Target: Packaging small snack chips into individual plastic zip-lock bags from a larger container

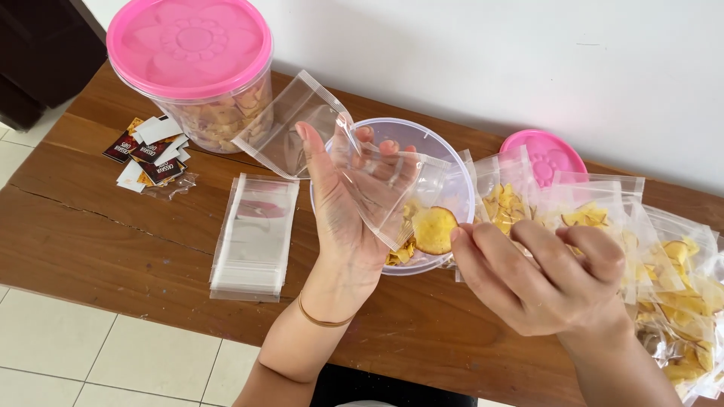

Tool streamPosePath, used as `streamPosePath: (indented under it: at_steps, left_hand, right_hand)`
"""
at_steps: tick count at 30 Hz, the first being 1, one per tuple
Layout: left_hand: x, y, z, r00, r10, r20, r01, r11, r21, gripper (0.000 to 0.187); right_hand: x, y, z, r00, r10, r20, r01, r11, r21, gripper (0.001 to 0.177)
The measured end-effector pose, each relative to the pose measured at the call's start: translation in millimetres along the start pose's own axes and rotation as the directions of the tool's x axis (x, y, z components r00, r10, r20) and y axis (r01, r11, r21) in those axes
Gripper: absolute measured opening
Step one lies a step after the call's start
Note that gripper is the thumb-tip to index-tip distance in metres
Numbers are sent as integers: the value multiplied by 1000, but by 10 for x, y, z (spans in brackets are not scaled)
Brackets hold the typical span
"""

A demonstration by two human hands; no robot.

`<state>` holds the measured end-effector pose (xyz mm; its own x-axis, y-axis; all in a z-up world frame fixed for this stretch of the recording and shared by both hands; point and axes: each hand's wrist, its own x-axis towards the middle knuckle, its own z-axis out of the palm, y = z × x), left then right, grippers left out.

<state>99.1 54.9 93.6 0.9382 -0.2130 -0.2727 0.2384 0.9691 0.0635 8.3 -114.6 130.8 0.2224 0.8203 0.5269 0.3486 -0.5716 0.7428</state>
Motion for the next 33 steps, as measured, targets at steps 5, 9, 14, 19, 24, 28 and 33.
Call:
streamPosePath:
  at_steps: [5,9,14,19,24,28,33]
  left_hand:
    - [-108,-37,71,990,-126,-70,129,991,39,59]
    - [-225,-48,188,973,-222,-63,227,970,88,78]
    - [-158,-50,74,979,-204,30,204,979,3,48]
    - [-178,22,124,983,-181,-41,179,983,-50,61]
    - [-94,222,65,994,-92,62,98,990,-97,78]
    - [-97,510,71,999,-29,38,37,973,-227,56]
    - [-46,615,18,994,-113,3,111,970,-215,36]
  right_hand:
    - [-111,49,24,1000,-18,-8,18,999,-34,14]
    - [-149,26,106,998,11,-66,-18,994,-109,15]
    - [-107,-193,214,967,253,8,-248,954,-170,28]
    - [109,-265,324,941,316,121,-296,942,-156,41]
    - [343,-310,324,829,328,453,-478,836,269,42]
    - [560,-384,396,833,306,461,-538,641,547,38]
    - [760,-513,537,835,287,470,-512,719,471,52]
